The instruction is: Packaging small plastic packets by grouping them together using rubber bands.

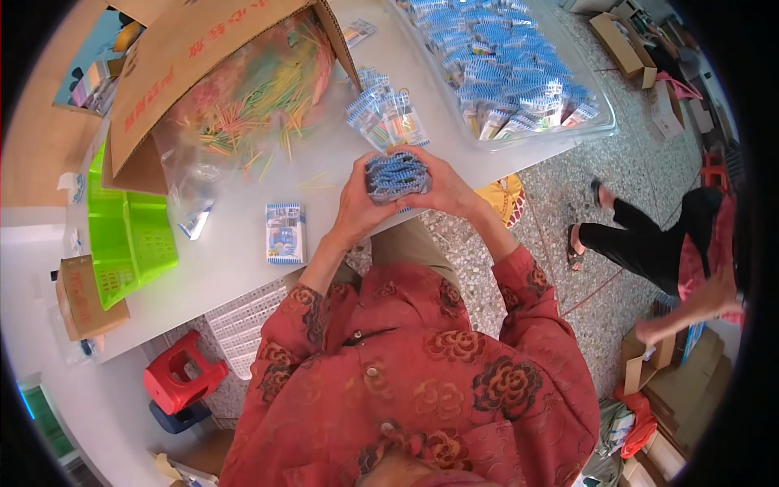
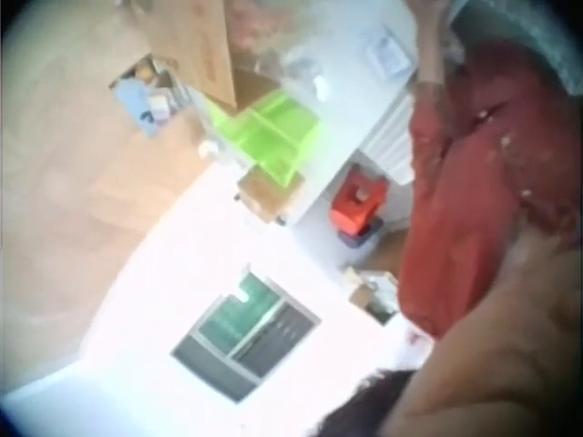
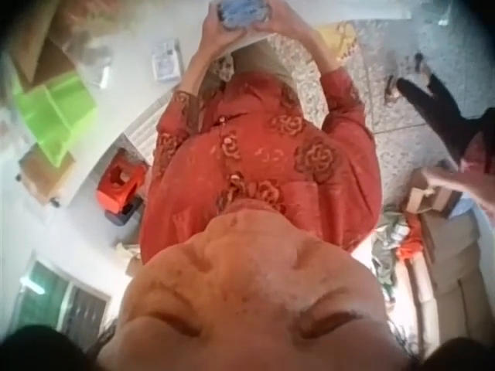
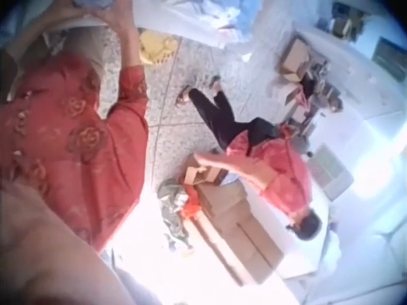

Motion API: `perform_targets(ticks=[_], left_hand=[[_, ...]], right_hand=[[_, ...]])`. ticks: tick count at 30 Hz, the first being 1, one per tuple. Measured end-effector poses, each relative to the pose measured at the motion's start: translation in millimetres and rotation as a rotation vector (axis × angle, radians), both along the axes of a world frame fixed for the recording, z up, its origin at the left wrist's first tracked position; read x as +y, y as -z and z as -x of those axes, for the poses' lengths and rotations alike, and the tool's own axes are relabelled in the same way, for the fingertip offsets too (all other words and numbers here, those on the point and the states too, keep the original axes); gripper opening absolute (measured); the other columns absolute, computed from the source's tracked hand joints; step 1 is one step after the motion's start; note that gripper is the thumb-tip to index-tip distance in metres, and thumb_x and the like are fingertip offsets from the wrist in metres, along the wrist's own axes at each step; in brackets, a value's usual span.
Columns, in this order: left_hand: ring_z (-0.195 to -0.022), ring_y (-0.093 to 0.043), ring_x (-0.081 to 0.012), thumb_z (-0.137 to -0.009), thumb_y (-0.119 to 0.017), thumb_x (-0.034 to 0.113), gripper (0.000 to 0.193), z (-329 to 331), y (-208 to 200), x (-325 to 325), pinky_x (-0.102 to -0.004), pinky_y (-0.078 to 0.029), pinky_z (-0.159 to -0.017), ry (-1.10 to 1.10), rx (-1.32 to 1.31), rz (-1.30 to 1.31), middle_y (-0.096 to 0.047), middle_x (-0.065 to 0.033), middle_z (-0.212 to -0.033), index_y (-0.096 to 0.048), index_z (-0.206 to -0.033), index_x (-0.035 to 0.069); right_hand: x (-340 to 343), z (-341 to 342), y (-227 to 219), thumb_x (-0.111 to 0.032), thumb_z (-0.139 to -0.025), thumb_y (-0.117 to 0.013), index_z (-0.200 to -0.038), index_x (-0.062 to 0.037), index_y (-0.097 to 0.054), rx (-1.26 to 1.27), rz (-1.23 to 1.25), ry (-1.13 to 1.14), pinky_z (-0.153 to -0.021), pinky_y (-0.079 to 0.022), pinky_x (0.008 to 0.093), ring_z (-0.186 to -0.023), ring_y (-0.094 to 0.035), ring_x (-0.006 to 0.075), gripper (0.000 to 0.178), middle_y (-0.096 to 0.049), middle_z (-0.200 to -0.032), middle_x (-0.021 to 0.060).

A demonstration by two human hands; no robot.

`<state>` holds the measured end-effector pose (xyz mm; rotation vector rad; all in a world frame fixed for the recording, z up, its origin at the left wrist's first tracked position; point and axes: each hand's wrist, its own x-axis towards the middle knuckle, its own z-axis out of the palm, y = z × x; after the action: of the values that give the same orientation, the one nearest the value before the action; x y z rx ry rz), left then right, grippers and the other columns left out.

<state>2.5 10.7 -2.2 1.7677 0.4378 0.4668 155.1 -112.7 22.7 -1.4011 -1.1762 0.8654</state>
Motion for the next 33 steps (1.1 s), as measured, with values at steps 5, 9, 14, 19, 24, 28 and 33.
perform_targets(ticks=[5, 9, 14, 19, 24, 28, 33], left_hand=[[-0.106, -0.058, -0.0282, -0.063, -0.085, 0.023, 0.081, 1.9, 13.0, 4.1, -0.0377, -0.046, -0.089, 0.008, 0.05, -0.087, -0.057, -0.0145, -0.113, -0.04, -0.128, 0.007], [-0.105, -0.057, -0.0321, -0.063, -0.084, 0.022, 0.079, 0.1, 8.3, -0.6, -0.0391, -0.046, -0.089, -0.011, 0.108, -0.116, -0.057, -0.0159, -0.113, -0.041, -0.128, 0.007], [-0.108, -0.054, -0.0347, -0.059, -0.083, 0.015, 0.084, 0.3, 3.2, -4.0, -0.0403, -0.045, -0.091, -0.032, -0.029, -0.279, -0.054, -0.0163, -0.118, -0.039, -0.13, 0.008], [-0.111, -0.051, -0.0355, -0.056, -0.082, 0.012, 0.09, -0.8, 7.8, -0.4, -0.0412, -0.042, -0.095, -0.019, -0.015, -0.2, -0.052, -0.0169, -0.121, -0.036, -0.133, 0.008], [-0.113, -0.049, -0.0356, -0.056, -0.083, 0.014, 0.092, -2.6, 14.8, 4.2, -0.0416, -0.041, -0.096, -0.014, 0.006, -0.192, -0.051, -0.0176, -0.122, -0.035, -0.134, 0.006], [-0.111, -0.051, -0.0361, -0.057, -0.084, 0.02, 0.089, -6.5, 1.9, 3.0, -0.0415, -0.042, -0.094, -0.022, 0.102, -0.221, -0.053, -0.0178, -0.12, -0.039, -0.131, 0.005], [-0.107, -0.053, -0.0363, -0.06, -0.085, 0.024, 0.082, -8.2, 8.9, 4.7, -0.0424, -0.043, -0.092, 0.028, 0.063, -0.335, -0.054, -0.0174, -0.118, -0.043, -0.128, 0.004]], right_hand=[[3.2, -4.2, 5.3, -0.004, -0.063, -0.08, -0.128, -0.0037, -0.047, 0.026, 0.037, -0.018, -0.099, -0.041, 0.0311, -0.114, -0.053, 0.0169, 0.074, -0.057, -0.121, 0.0079], [2.0, -6.8, 6.1, -0.011, -0.063, -0.079, -0.123, -0.0055, -0.049, -0.195, -0.078, 0.042, -0.098, -0.041, 0.0346, -0.114, -0.053, 0.0259, 0.068, -0.055, -0.119, 0.012], [-1.2, -1.3, -5.6, -0.01, -0.063, -0.079, -0.122, -0.0066, -0.049, -0.244, -0.075, 0.012, -0.098, -0.041, 0.0359, -0.115, -0.052, 0.0298, 0.066, -0.053, -0.122, 0.013], [2.1, 10.3, 5.8, -0.009, -0.063, -0.079, -0.128, -0.0068, -0.043, -0.025, -0.042, 0.014, -0.098, -0.041, 0.0345, -0.117, -0.052, 0.027, 0.074, -0.052, -0.123, 0.0125], [3.6, 4.7, 1.4, -0.011, -0.064, -0.08, -0.129, -0.0064, -0.042, -0.058, -0.014, 0.031, -0.098, -0.041, 0.0348, -0.117, -0.051, 0.0269, 0.076, -0.052, -0.124, 0.0132], [3.5, 0.5, -15.8, -0.01, -0.064, -0.08, -0.129, -0.0063, -0.042, -0.24, -0.026, 0.025, -0.098, -0.041, 0.0351, -0.117, -0.052, 0.0295, 0.075, -0.05, -0.126, 0.0142], [7.3, -4.4, -43.7, -0.014, -0.065, -0.079, -0.128, -0.0085, -0.043, -0.596, -0.13, -0.018, -0.095, -0.044, 0.0376, -0.116, -0.053, 0.0278, 0.073, -0.051, -0.125, 0.0132]])
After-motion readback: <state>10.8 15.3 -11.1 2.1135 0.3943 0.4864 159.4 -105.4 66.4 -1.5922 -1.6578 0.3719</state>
